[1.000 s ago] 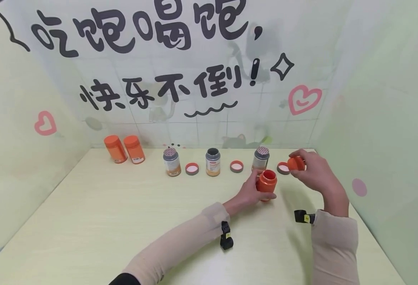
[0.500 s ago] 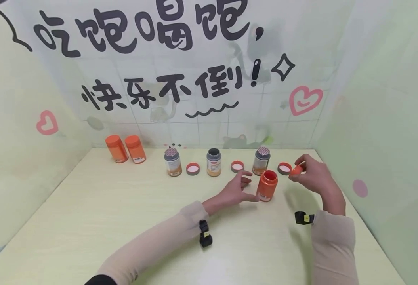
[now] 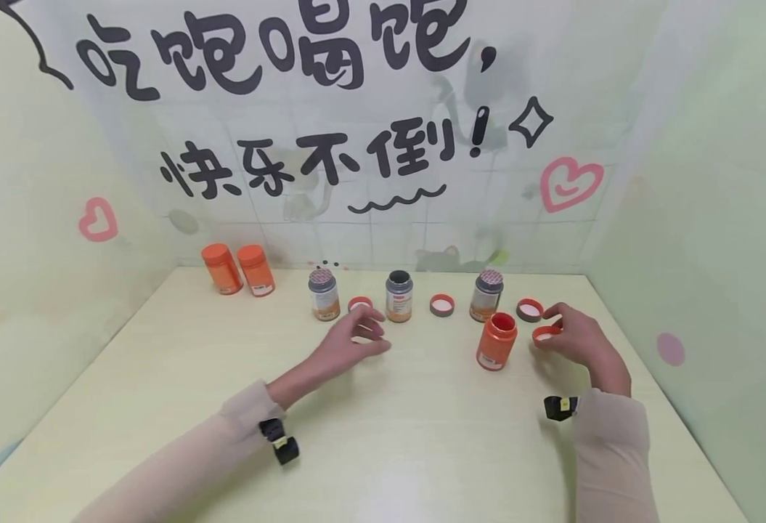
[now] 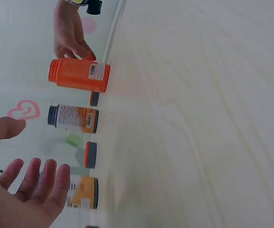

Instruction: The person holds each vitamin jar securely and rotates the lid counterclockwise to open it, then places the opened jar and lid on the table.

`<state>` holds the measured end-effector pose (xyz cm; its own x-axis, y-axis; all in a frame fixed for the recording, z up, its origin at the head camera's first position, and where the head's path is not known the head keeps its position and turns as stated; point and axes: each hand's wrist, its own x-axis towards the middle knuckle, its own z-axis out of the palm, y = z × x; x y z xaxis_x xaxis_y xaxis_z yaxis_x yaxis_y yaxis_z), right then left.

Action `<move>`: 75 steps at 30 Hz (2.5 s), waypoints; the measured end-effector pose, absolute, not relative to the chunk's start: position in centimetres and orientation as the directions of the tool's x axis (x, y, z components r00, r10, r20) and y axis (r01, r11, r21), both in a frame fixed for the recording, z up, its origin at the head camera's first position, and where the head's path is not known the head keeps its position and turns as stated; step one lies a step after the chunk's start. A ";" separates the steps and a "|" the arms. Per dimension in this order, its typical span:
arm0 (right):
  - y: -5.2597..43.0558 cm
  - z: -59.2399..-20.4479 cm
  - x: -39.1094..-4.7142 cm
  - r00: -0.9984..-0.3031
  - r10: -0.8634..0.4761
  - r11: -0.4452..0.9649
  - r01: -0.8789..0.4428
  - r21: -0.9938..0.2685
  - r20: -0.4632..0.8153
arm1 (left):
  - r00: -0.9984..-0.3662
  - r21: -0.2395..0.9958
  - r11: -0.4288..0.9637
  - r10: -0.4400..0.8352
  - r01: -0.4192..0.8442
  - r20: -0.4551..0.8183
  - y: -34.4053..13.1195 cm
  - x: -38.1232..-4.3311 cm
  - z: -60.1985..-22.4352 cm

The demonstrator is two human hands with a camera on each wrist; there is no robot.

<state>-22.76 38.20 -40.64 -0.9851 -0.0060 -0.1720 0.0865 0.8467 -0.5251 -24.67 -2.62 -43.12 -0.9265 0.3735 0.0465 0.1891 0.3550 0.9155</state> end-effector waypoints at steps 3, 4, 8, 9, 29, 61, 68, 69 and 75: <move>38.4 -41.1 -22.6 -0.981 -0.016 0.845 0.089 -0.527 -0.192 | -0.949 0.917 0.350 0.306 0.190 0.080 -5.2 -24.5 -42.7; 38.5 -41.2 -22.6 -0.979 -0.021 0.840 0.094 -0.534 -0.205 | -0.954 0.918 0.346 0.287 0.191 0.091 -6.1 -24.6 -42.7; 38.5 -41.6 -22.6 -0.964 -0.040 0.822 0.117 -0.557 -0.261 | -0.969 0.918 0.351 0.220 0.182 0.109 -9.5 -24.8 -42.6; 38.5 -41.7 -22.7 -0.961 -0.041 0.820 0.124 -0.559 -0.273 | -0.973 0.920 0.351 0.204 0.174 0.106 -10.3 -25.0 -42.7; 38.7 -42.2 -23.1 -0.944 -0.062 0.831 0.130 -0.541 -0.323 | -0.927 0.941 0.335 -0.366 -0.052 0.079 -19.1 -32.2 -44.0; 33.8 -31.7 -18.1 -0.978 -0.170 0.872 -0.205 -0.444 0.117 | -0.964 0.902 0.426 -0.261 -0.066 0.053 -20.3 -38.5 -44.0; 32.5 -31.2 -17.6 -0.975 -0.185 0.855 -0.222 -0.469 0.125 | -0.961 0.924 0.383 -0.257 -0.006 0.100 -19.7 -36.7 -44.4; 32.2 -31.2 -17.6 -0.976 -0.184 0.852 -0.219 -0.475 0.120 | -0.960 0.930 0.368 -0.264 -0.006 0.099 -19.6 -36.4 -44.5; 31.0 -31.1 -17.7 -0.962 -0.232 0.825 -0.272 -0.496 0.143 | -0.935 0.958 0.283 -0.349 -0.043 0.061 -19.1 -34.2 -44.8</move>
<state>-17.67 31.03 -31.15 -0.9623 -0.2316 0.1428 -0.2720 0.8248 -0.4957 -34.17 -19.06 -44.79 -0.9352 -0.3487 0.0614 -0.0426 0.2829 0.9582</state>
